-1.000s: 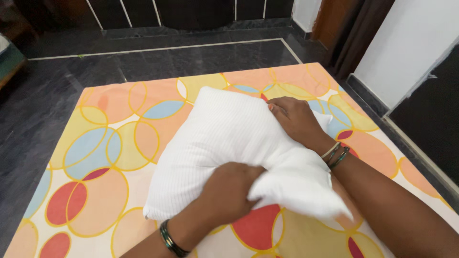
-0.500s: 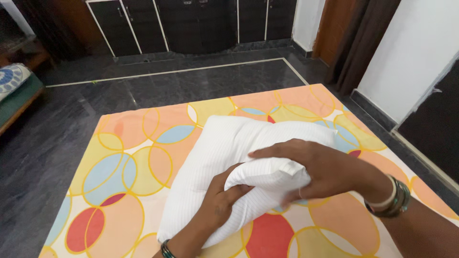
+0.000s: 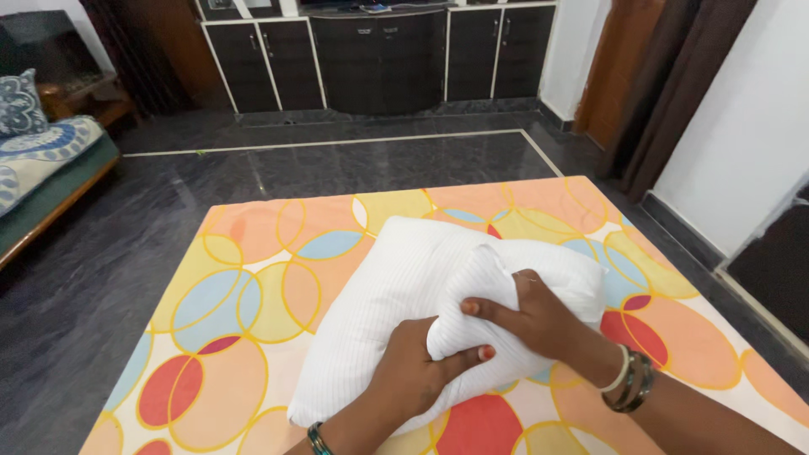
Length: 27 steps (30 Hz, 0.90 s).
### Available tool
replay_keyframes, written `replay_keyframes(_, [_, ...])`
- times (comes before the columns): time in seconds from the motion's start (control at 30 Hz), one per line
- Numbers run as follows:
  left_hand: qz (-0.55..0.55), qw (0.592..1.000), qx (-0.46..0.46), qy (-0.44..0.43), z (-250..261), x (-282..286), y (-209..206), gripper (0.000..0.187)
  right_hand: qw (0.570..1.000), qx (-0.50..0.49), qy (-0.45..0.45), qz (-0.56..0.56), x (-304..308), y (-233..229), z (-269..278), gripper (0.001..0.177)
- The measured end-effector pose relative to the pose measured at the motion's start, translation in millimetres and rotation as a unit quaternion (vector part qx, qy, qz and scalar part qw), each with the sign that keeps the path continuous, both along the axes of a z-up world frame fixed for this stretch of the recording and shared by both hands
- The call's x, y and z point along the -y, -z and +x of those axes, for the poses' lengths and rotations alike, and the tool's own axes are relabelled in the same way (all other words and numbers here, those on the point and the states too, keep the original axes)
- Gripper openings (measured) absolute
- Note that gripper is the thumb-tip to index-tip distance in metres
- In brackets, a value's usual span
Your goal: The person inserts a white pillow into a light blue pillowcase on a patterned bed. They adjust the pillow inside the case, smooth the fabric, and zip the closure. The person then removes the pillowcase from the pillow and places the pillowcase on a nearby chair. Finally, they smooth the bare white pillow on the bed.
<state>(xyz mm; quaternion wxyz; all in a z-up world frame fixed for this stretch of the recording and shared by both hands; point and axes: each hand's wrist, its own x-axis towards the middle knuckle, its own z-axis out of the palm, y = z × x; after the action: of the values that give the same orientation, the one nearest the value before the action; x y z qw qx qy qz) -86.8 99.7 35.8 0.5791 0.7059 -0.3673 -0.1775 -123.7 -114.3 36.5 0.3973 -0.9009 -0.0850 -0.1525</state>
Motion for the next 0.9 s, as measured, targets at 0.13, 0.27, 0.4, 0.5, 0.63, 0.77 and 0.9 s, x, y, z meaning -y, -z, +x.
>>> replay_keyframes(0.13, [0.08, 0.995, 0.052, -0.012, 4, -2, 10, 0.041, 0.991, 0.101, -0.085, 0.003, -1, -31, -12, 0.052])
replay_keyframes(0.27, [-0.009, 0.94, 0.335, -0.061, 3, 1, 27, 0.061, 0.981, 0.117, -0.147, -0.051, -22, -48, -33, 0.07])
replay_keyframes(0.4, [0.003, 0.989, 0.144, 0.032, -9, -9, 15, 0.052, 0.992, 0.039, -0.09, -0.074, -29, -40, -28, 0.037])
replay_keyframes(0.5, [0.059, 0.987, 0.152, 0.011, -12, -6, -1, 0.057, 0.988, 0.098, -0.049, -0.106, -27, -22, -23, 0.025])
replay_keyframes(0.63, [0.127, 0.979, 0.158, 0.002, -13, -6, -5, 0.064, 0.987, 0.079, 0.035, -0.138, -22, -1, -19, 0.034])
replay_keyframes(0.77, [0.062, 0.96, 0.274, 0.01, -13, -9, 3, 0.077, 0.99, 0.075, 0.048, -0.111, -18, 1, -17, 0.037])
replay_keyframes(0.9, [0.077, 0.964, 0.253, 0.014, -11, -12, 7, 0.072, 0.986, 0.026, -0.161, -0.044, -11, -31, -24, 0.038])
